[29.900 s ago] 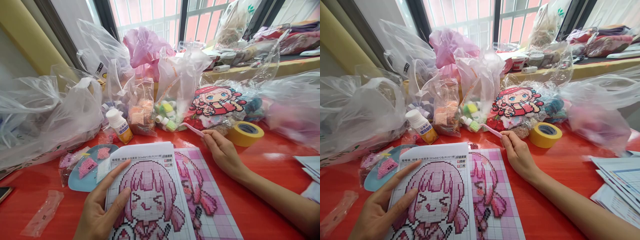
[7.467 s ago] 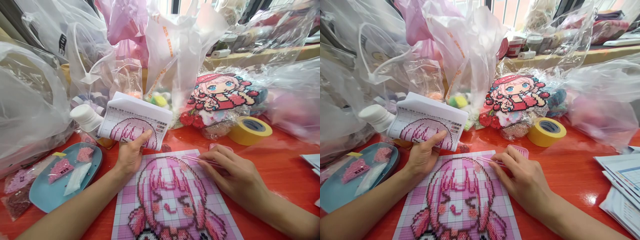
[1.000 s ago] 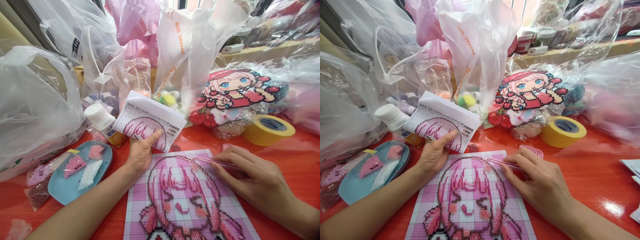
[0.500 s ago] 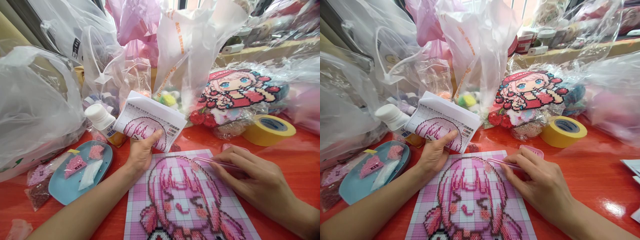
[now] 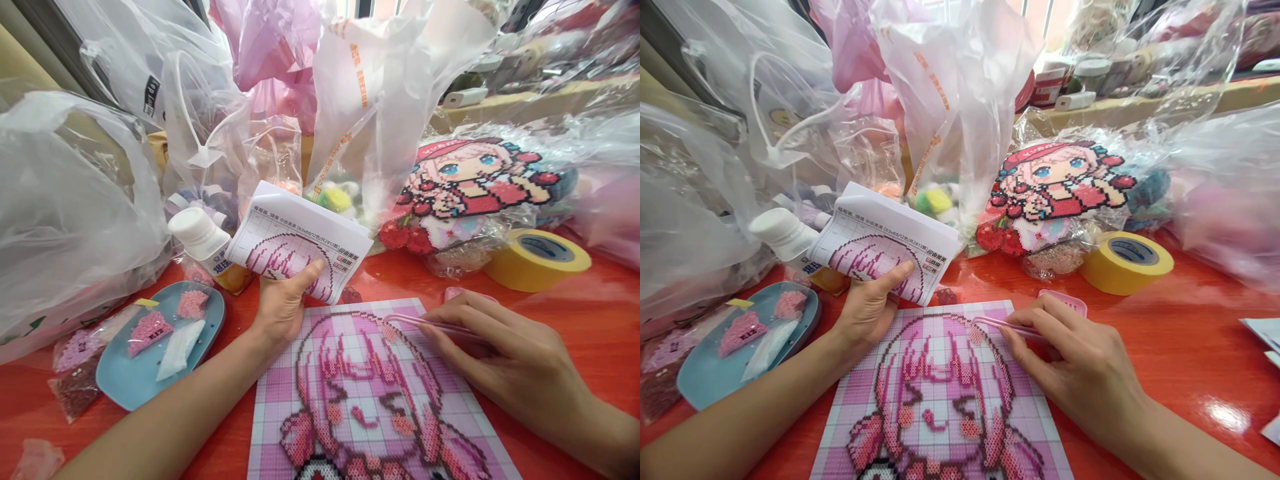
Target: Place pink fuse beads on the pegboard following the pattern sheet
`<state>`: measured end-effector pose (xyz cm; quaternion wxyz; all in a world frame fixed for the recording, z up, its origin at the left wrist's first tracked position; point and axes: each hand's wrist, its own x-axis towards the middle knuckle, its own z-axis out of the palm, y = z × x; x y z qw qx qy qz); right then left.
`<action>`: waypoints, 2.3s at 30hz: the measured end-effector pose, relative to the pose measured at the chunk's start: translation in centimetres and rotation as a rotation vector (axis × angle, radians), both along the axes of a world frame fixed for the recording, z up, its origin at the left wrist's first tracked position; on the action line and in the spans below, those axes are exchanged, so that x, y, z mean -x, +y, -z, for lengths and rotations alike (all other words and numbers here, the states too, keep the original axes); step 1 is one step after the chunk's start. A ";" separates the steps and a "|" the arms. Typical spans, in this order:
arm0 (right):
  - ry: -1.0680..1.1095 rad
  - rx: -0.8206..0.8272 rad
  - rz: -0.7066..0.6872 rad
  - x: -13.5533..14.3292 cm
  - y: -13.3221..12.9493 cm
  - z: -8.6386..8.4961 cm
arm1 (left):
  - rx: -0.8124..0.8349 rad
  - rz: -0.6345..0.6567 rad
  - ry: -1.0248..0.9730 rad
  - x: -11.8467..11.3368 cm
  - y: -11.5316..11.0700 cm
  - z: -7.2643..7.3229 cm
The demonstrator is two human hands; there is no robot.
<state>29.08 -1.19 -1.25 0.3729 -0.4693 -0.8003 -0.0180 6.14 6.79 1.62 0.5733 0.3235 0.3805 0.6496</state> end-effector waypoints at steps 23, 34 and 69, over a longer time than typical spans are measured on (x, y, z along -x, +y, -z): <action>0.042 0.030 -0.013 0.2 0.0 -0.3 | 0.008 -0.002 -0.022 0.0 0.0 0.1; 0.036 0.013 -0.002 0.2 0.0 -0.2 | 0.007 -0.009 -0.024 0.1 0.1 0.2; -0.026 -0.015 0.011 0.3 -0.1 -0.6 | -0.003 0.002 -0.024 0.1 0.2 0.4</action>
